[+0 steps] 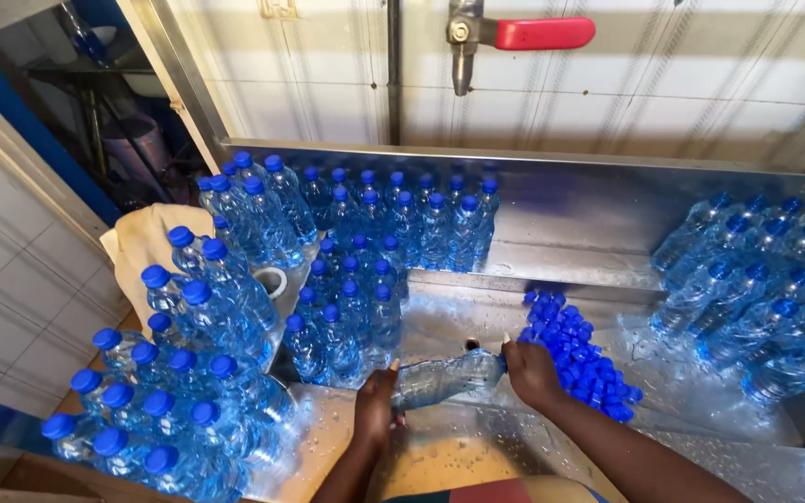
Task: The person repeatedly picks up empty plastic water bottles, fills them from a tap, and places them on a stainless steel counter. The person handles the bottles one at a time, filling and arranging them in rows.
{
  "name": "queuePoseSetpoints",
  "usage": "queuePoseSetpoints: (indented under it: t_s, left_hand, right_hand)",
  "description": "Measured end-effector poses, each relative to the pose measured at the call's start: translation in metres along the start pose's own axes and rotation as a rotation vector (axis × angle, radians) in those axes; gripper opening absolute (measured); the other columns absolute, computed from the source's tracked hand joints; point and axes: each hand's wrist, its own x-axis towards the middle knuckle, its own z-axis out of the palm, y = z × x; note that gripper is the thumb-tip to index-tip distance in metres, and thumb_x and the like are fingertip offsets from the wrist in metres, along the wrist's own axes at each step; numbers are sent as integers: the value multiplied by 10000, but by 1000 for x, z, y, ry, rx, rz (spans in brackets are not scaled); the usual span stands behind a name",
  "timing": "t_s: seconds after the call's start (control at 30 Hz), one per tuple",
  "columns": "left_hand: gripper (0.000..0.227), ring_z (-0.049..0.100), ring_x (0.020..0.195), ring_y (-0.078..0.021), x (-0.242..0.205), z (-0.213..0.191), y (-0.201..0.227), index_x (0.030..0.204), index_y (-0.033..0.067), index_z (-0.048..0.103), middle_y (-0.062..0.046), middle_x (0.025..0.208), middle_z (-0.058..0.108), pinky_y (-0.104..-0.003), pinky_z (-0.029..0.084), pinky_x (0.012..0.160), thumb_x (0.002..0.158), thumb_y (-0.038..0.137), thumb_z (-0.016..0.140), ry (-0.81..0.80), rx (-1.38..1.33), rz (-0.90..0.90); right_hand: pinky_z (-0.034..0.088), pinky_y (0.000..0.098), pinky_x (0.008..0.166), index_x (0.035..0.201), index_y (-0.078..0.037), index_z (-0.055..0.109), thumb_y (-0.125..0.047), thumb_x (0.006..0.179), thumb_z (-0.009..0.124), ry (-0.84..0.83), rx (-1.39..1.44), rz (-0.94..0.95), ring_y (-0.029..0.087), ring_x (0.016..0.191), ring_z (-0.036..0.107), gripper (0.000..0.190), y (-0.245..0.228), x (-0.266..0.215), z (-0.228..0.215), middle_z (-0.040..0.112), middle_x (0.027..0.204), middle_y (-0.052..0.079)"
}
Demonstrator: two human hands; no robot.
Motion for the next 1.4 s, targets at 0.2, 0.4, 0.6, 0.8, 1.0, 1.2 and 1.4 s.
queuePoseSetpoints:
  t_s: [0.2, 0.4, 0.6, 0.8, 1.0, 1.2, 1.4]
  left_hand:
    - [621, 735, 1061, -328, 16, -42, 7, 1328, 98, 702, -136, 1225, 744, -446, 610, 857, 834, 412, 911, -287, 719, 1059]
    - [954, 454, 1555, -375, 53, -70, -16, 1678, 153, 386, -155, 1705, 454, -542, 410, 1250, 945, 678, 699, -205, 770, 576]
    - [308, 675, 1133, -325, 30, -21, -10, 1333, 93, 664, -155, 1279, 720, -495, 579, 943, 1064, 182, 542, -330, 928, 688]
    - [856, 328, 1632, -408, 121, -19, -78, 1698, 32, 348, -233, 1763, 355, -490, 237, 1353, 981, 211, 781, -236, 910, 719]
    - [618, 533, 1462, -327, 111, -1, -63, 1495, 111, 552, -142, 1576, 507, -426, 403, 1247, 947, 256, 800, -169, 796, 595]
    - [540, 581, 1385, -348, 107, 57, -81, 1433, 166, 602, -128, 1537, 538, -441, 453, 1197, 953, 315, 801, -202, 869, 584]
    - [572, 569, 1426, -319, 89, 119, -106, 1457, 194, 598, -87, 1574, 504, -448, 456, 1212, 965, 416, 784, -381, 907, 539]
  right_hand:
    - [436, 351, 462, 1631, -95, 564, -455, 1202, 377, -565, 327, 844, 206, 505, 551, 591, -10, 24, 12, 662, 674, 124]
    - [443, 359, 505, 1125, -157, 781, -503, 1077, 644, -375, 233, 394, 191, 440, 576, 375, -127, 75, 8, 611, 560, 90]
    - [560, 572, 882, 1335, -169, 750, -585, 1047, 615, -434, -262, -215, 414, 1041, 776, 524, -180, 87, 119, 833, 1139, 152]
    - [532, 384, 683, 1488, -157, 623, -660, 909, 718, -602, 104, -66, 223, 760, 747, 773, -193, 111, 82, 805, 922, 104]
    - [590, 530, 873, 1312, -169, 669, -234, 872, 775, -475, -530, 244, 424, 1129, 728, 457, 85, 88, 14, 708, 1302, 187]
    - [602, 606, 796, 1247, -175, 648, -427, 781, 861, -369, -606, 247, 468, 1007, 753, 571, 189, 1, 0, 648, 1262, 210]
    - [601, 580, 911, 1286, -193, 691, -261, 874, 657, -400, -603, 415, 453, 1124, 755, 419, 167, -24, -3, 721, 1328, 180]
